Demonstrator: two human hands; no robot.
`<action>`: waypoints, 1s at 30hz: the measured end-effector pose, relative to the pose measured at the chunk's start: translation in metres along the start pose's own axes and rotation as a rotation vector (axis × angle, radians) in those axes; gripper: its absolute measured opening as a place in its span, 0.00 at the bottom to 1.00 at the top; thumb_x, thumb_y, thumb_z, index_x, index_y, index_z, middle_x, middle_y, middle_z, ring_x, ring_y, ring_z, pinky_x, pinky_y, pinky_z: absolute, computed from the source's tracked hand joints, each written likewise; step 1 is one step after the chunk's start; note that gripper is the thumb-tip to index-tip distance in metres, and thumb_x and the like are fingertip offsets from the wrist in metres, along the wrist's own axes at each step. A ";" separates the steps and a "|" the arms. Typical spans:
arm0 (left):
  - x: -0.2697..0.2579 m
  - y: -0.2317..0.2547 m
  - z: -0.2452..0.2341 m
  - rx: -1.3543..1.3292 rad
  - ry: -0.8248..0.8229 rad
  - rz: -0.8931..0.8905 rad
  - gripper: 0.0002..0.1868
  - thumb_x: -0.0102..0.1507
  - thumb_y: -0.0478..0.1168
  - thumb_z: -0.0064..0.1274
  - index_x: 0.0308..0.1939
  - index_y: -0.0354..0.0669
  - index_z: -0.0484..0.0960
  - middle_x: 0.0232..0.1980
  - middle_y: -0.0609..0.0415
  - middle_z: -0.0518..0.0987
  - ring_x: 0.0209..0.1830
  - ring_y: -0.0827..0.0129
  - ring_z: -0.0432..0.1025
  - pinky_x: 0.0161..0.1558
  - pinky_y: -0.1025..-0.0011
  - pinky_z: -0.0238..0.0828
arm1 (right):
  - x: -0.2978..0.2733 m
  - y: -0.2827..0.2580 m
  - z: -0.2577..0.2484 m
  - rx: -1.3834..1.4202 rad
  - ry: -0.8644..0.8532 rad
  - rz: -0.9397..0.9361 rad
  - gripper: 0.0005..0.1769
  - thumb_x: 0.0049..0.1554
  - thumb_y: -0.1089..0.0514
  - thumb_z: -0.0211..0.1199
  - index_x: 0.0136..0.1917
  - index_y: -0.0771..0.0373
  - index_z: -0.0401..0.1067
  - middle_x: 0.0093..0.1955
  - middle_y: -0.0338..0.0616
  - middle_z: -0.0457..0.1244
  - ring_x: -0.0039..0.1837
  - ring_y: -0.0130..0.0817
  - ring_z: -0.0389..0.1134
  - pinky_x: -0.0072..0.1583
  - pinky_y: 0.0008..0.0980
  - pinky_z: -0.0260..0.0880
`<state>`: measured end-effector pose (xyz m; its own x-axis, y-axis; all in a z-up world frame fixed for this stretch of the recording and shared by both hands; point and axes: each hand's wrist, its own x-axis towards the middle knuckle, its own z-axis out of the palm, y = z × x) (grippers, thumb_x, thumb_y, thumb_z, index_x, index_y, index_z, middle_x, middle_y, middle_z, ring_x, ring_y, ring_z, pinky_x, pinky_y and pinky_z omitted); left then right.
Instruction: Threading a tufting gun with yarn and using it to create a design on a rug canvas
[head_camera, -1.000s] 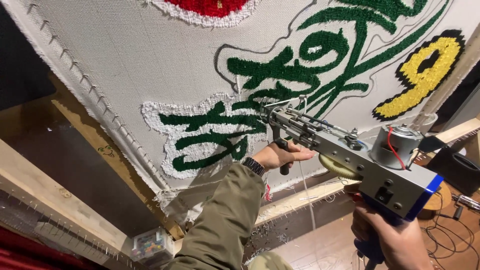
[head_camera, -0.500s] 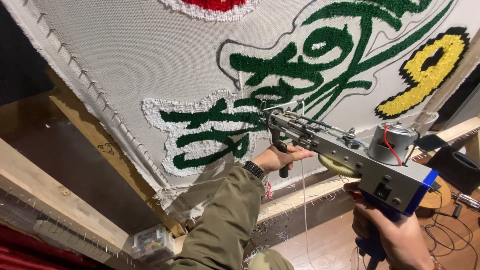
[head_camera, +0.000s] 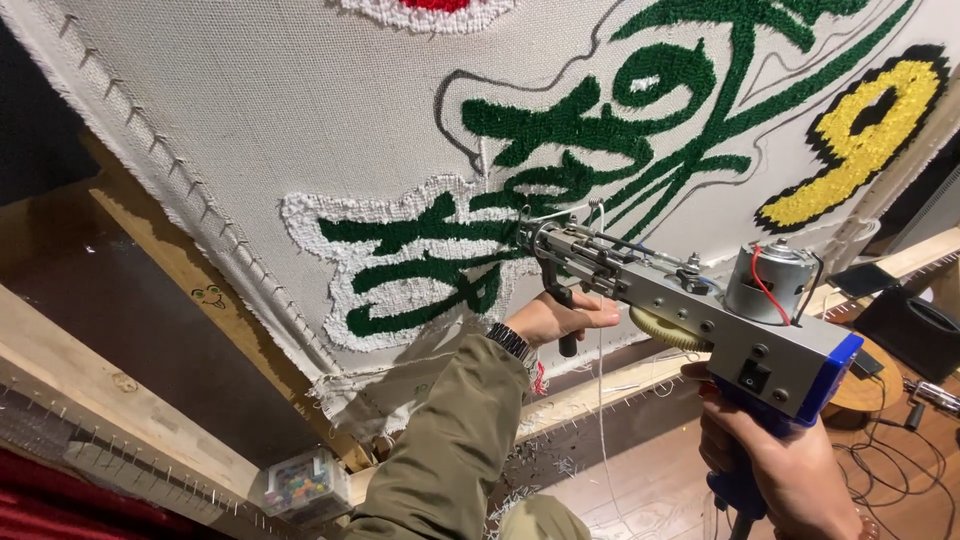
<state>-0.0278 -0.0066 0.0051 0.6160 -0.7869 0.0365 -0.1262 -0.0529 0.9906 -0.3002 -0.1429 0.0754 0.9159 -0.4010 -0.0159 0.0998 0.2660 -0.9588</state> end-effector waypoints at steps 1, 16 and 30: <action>0.000 0.000 0.000 -0.001 0.000 -0.001 0.14 0.58 0.51 0.66 0.31 0.43 0.89 0.63 0.46 0.83 0.33 0.71 0.72 0.29 0.77 0.72 | 0.000 0.001 0.000 0.000 0.000 0.001 0.20 0.59 0.67 0.59 0.63 0.80 0.75 0.28 0.47 0.46 0.28 0.38 0.45 0.31 0.38 0.44; 0.005 0.002 -0.003 0.021 0.009 -0.045 0.15 0.58 0.51 0.66 0.37 0.45 0.90 0.60 0.54 0.86 0.22 0.75 0.65 0.27 0.78 0.69 | 0.002 0.002 0.009 -0.031 0.029 -0.016 0.19 0.59 0.67 0.60 0.61 0.79 0.76 0.27 0.48 0.47 0.28 0.39 0.46 0.31 0.39 0.45; 0.000 0.014 -0.002 -0.131 0.098 -0.131 0.10 0.57 0.46 0.68 0.27 0.49 0.85 0.57 0.57 0.87 0.21 0.79 0.59 0.28 0.82 0.66 | 0.015 0.019 0.003 -0.055 -0.057 -0.131 0.17 0.59 0.65 0.61 0.59 0.78 0.73 0.25 0.48 0.49 0.25 0.37 0.48 0.28 0.37 0.49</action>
<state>-0.0280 -0.0061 0.0196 0.6936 -0.7150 -0.0872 0.0581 -0.0651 0.9962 -0.2836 -0.1417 0.0580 0.9172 -0.3782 0.1250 0.1998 0.1654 -0.9658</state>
